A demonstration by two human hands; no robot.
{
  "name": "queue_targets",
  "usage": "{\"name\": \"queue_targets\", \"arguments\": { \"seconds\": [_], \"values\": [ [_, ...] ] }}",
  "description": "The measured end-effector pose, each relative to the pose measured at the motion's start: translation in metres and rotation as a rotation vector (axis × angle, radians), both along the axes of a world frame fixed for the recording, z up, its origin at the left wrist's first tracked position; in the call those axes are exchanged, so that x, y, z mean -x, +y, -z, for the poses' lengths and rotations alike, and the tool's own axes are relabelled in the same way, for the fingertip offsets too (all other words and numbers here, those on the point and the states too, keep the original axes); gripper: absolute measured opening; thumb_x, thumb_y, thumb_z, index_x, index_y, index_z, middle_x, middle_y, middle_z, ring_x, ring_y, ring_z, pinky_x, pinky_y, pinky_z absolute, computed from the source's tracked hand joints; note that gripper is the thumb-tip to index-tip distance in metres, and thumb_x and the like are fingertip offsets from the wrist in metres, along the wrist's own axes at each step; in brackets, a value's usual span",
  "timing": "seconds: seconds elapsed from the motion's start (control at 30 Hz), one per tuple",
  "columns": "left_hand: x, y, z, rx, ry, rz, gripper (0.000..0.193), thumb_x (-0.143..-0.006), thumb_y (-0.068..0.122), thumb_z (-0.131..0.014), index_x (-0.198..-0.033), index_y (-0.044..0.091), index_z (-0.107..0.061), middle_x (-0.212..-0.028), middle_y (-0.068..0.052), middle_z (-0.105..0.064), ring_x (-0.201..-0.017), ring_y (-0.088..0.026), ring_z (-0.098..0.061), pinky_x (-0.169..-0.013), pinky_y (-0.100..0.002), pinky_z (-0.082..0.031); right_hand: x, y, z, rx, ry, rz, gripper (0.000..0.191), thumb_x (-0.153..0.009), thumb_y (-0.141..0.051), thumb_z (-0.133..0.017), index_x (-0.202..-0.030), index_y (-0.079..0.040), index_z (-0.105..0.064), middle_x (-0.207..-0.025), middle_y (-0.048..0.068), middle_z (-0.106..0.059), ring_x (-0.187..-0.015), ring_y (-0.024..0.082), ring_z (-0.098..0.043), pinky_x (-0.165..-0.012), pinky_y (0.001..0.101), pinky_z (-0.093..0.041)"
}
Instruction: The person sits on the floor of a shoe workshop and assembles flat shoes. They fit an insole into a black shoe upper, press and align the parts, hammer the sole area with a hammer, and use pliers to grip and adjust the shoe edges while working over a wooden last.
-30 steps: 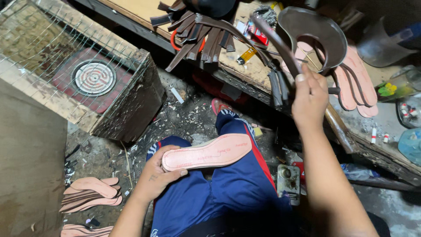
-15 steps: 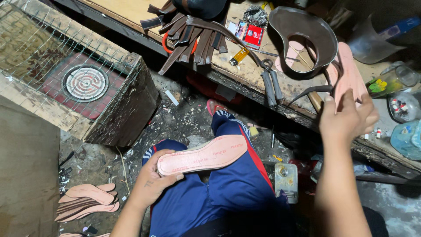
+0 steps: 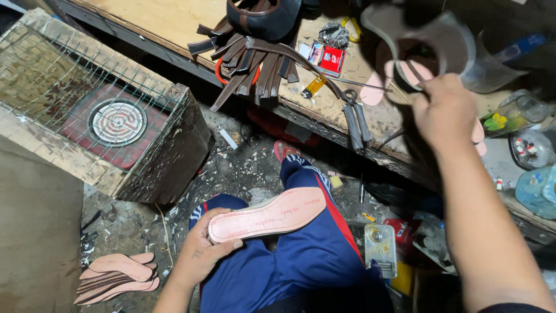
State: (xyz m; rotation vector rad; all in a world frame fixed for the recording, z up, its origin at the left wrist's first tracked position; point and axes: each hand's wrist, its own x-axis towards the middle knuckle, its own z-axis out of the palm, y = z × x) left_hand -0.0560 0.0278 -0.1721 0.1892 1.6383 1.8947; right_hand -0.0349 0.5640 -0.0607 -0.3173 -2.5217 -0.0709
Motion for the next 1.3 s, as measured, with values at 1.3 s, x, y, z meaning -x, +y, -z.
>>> {"name": "queue_targets", "arguments": {
  "seconds": [1.3],
  "values": [
    [0.008,-0.017,-0.008,-0.036,0.165,0.033,0.06,-0.075,0.002,-0.086,-0.13,0.003,-0.061,-0.119,-0.005,-0.068,-0.113,-0.013,-0.063,-0.101,-0.031,-0.052,0.126,-0.049,0.037,0.399,0.056,-0.212,0.008,-0.107,-0.006,-0.063,-0.107,0.002,-0.063,-0.099,0.019,-0.067,-0.091,0.034,-0.064,-0.081,0.0436,-0.052]
  ]
}}
